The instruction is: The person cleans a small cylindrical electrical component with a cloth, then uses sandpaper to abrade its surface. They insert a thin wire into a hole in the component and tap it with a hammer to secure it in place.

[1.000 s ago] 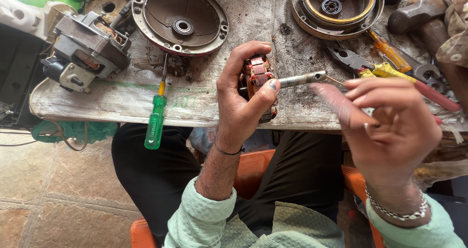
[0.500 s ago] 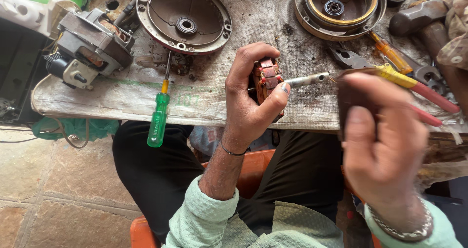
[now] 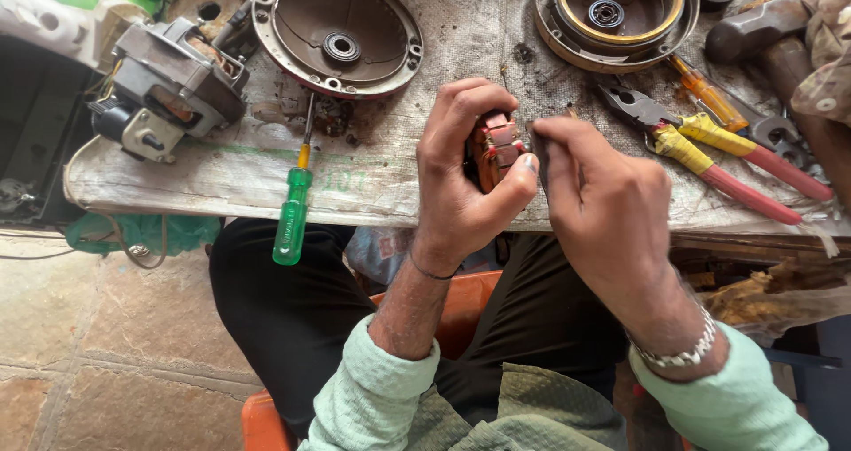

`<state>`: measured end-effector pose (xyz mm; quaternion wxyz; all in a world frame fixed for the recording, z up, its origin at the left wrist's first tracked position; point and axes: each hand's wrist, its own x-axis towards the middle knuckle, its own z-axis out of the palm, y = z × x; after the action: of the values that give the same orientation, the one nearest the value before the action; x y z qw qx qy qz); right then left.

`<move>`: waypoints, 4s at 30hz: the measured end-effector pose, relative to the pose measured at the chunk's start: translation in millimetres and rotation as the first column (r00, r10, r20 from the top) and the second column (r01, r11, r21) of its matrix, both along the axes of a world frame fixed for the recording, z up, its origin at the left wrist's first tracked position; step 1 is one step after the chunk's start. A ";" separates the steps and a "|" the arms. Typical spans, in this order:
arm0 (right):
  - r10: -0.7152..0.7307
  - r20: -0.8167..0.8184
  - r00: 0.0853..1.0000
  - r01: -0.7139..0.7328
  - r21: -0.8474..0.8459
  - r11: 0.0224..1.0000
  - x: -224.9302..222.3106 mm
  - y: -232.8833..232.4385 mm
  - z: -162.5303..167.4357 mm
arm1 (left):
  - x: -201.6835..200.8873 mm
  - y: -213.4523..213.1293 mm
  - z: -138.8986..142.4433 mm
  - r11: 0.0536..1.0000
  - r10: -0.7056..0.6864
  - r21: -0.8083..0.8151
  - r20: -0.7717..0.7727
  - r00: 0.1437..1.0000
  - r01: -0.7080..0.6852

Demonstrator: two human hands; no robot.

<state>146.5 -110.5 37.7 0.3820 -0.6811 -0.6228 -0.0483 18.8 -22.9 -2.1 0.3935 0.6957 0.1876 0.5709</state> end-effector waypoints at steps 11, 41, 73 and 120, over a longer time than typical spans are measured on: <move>0.018 0.107 0.994 -0.028 0.096 0.995 -2.6 10.4 2.7 | 2.2 4.6 -0.6 0.999 0.005 -0.036 0.030 1.000 -0.004; -0.059 0.216 0.975 0.008 0.229 0.973 -6.2 13.5 -37.1 | -0.5 12.3 -7.6 0.990 -0.064 -0.119 0.137 0.988 0.081; -0.072 0.228 0.971 0.003 0.291 0.957 -8.5 11.8 -44.7 | -5.8 15.7 -9.4 0.961 -0.131 -0.211 0.222 0.966 0.178; -0.048 -0.107 0.993 0.057 0.079 0.995 2.7 5.9 11.2 | -3.2 -0.6 -2.5 1.000 0.018 0.022 0.080 0.997 -0.020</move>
<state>149.2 -104.6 49.0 0.4404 -0.6826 -0.5812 -0.0476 15.6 -23.5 -4.5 0.3872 0.6749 0.1717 0.6043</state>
